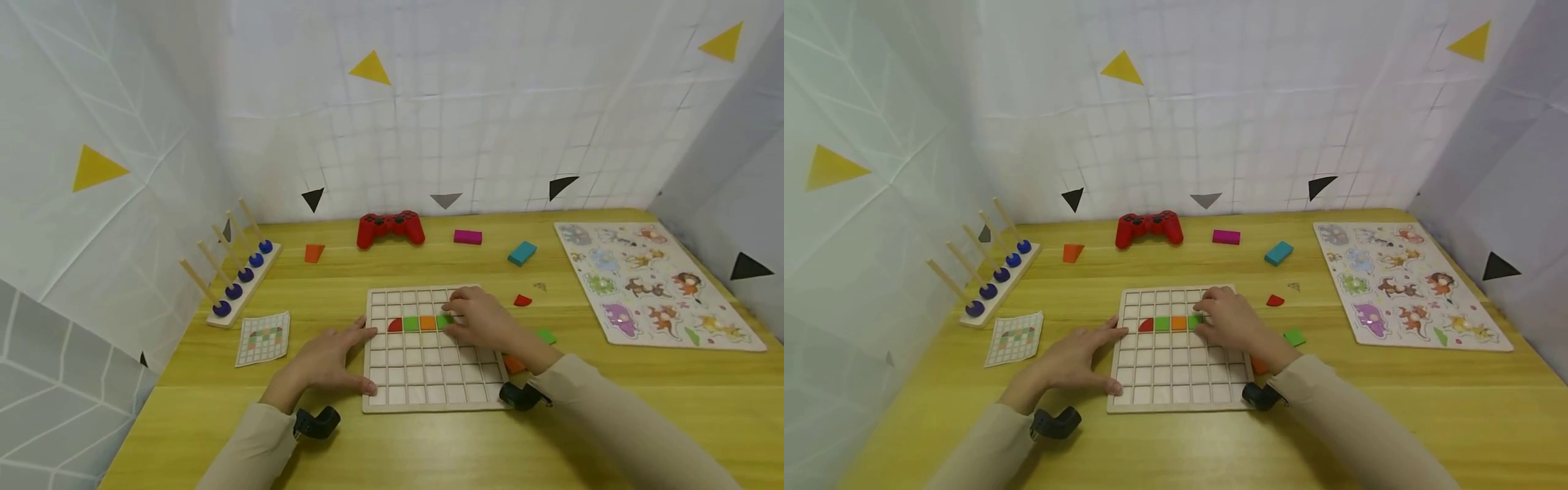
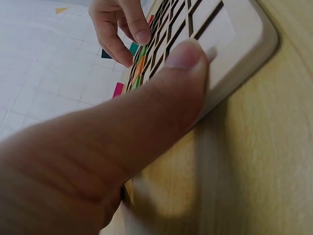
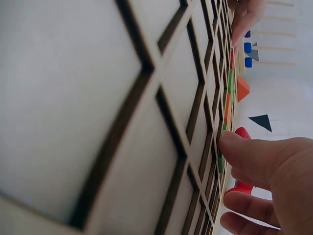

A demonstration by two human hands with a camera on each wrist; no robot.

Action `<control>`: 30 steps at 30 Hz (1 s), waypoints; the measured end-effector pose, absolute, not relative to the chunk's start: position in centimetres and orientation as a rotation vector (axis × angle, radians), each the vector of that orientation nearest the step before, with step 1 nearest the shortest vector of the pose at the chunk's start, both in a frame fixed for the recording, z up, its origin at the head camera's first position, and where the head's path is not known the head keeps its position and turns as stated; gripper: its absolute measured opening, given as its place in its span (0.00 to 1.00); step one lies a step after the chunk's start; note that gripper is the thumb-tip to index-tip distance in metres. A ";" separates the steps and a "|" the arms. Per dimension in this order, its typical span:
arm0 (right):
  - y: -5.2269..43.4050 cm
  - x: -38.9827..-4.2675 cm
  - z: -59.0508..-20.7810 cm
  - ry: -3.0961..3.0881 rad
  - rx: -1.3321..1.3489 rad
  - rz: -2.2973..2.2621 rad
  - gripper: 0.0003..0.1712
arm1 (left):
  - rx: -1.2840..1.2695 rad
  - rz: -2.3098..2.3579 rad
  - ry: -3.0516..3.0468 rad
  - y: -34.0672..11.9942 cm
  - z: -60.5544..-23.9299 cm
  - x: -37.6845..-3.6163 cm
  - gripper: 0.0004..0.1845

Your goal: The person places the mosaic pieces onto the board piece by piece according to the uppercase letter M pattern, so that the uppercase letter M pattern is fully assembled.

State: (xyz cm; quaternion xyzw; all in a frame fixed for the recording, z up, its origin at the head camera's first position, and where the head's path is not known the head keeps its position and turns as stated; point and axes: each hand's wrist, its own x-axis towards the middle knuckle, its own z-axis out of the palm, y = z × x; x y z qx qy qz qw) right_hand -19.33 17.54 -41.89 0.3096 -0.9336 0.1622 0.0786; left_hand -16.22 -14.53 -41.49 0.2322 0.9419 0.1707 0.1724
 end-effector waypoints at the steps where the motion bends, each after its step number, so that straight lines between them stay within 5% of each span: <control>1: 17.6 -19.3 -41.9 -2.798 0.918 0.494 0.17 | 0.659 0.483 2.671 -14.5 -41.5 -16.2 0.54; 16: 19.7 -18.6 -41.4 -2.808 0.842 0.504 0.14 | 0.641 0.493 2.665 -14.2 -41.6 -16.1 0.54; 30: 29.0 -18.8 -41.1 -3.067 0.289 0.486 0.25 | 0.668 0.496 2.667 -14.5 -41.3 -16.2 0.54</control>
